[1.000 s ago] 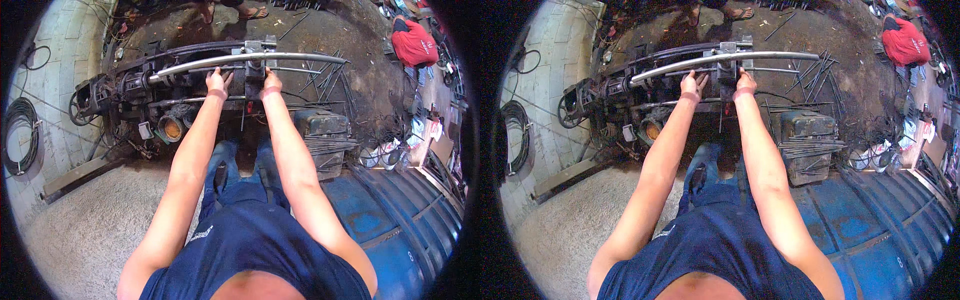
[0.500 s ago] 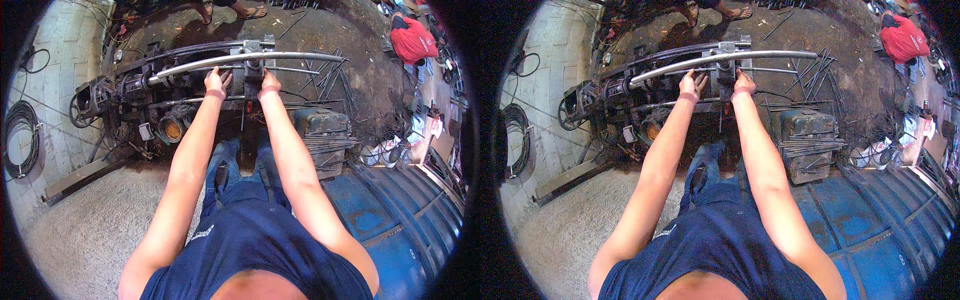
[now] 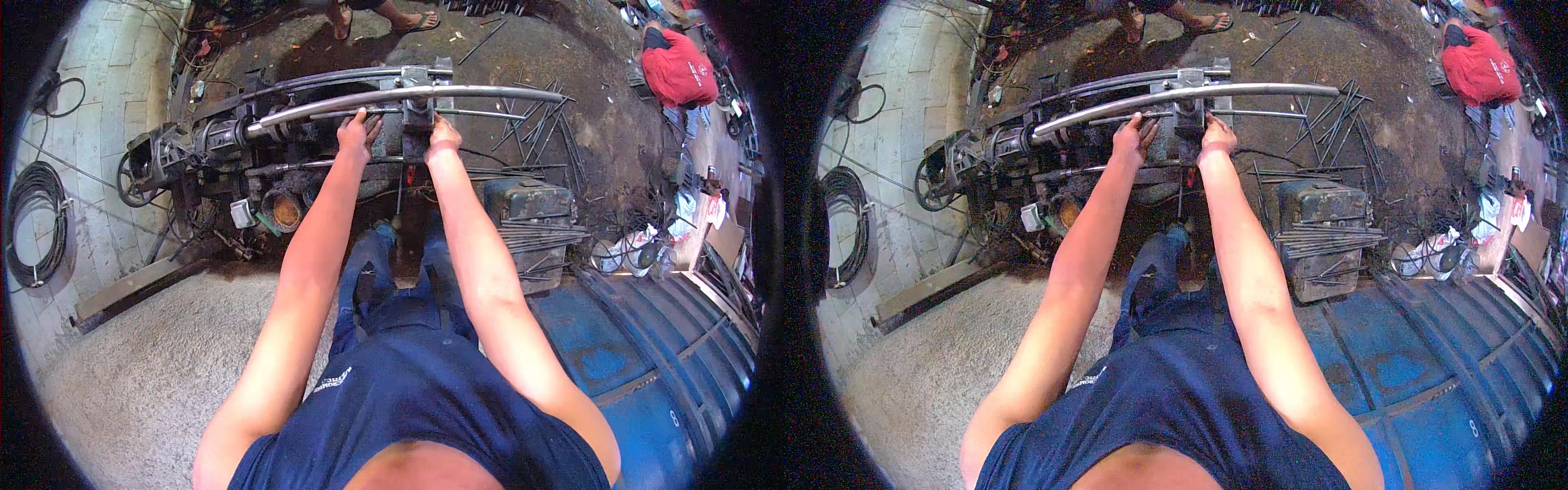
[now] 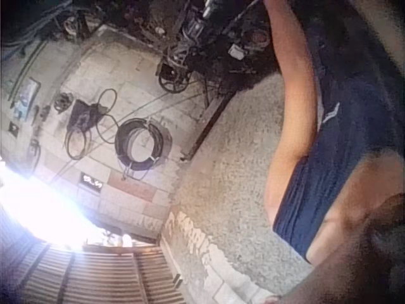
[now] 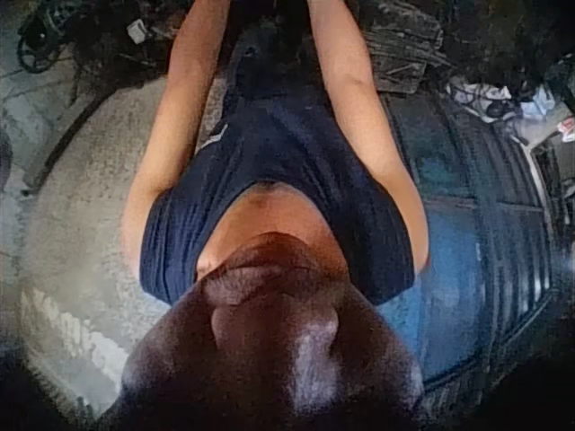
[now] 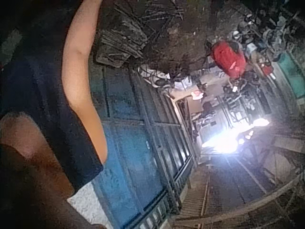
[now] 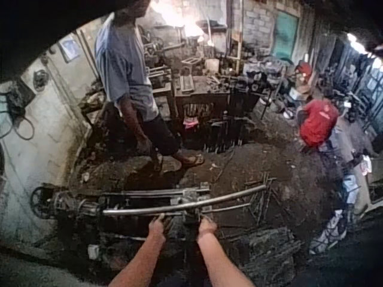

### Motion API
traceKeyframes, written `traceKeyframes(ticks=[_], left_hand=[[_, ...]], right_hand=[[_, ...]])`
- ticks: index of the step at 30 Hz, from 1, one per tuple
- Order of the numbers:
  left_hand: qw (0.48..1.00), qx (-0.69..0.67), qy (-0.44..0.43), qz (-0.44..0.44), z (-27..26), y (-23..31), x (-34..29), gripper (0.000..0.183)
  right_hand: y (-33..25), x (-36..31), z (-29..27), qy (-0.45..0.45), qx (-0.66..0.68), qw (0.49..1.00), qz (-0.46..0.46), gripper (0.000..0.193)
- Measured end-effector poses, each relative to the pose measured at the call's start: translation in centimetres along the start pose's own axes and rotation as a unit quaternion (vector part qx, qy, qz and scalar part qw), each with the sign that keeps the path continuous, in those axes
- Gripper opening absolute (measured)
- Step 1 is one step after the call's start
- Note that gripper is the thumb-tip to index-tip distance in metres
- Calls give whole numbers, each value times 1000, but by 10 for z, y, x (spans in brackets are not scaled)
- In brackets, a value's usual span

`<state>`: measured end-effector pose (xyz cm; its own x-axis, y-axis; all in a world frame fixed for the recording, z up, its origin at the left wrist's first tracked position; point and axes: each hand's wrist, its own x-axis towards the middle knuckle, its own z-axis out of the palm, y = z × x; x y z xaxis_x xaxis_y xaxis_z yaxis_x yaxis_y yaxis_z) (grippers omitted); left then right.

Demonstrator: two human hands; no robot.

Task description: Using a manual pipe bending machine to shape metal rods, including cleaning and lubricating the machine parts with a brush.

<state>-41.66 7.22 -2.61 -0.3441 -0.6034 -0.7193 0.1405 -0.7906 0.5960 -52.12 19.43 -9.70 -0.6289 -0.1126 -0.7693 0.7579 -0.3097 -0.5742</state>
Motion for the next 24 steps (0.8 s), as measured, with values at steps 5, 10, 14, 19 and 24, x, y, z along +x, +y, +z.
traceKeyframes(ticks=[5,10,14,19,24], left_hand=[[1000,22,7,7,1,-1,2,21],[999,16,27,-18,0,-3,9,14],[1000,22,-10,-13,-3,-2,9,19],[1000,16,-2,-10,-2,5,6,25],[999,21,-8,-30,-7,6,14,25]], right_hand=[[-5,-11,3,9,-8,1000,6,17],[-11,-23,6,-23,18,1000,-12,20],[-14,-24,7,-8,53,998,26,13],[-8,-21,6,10,19,1000,-10,21],[-5,-16,5,14,18,1000,-10,24]])
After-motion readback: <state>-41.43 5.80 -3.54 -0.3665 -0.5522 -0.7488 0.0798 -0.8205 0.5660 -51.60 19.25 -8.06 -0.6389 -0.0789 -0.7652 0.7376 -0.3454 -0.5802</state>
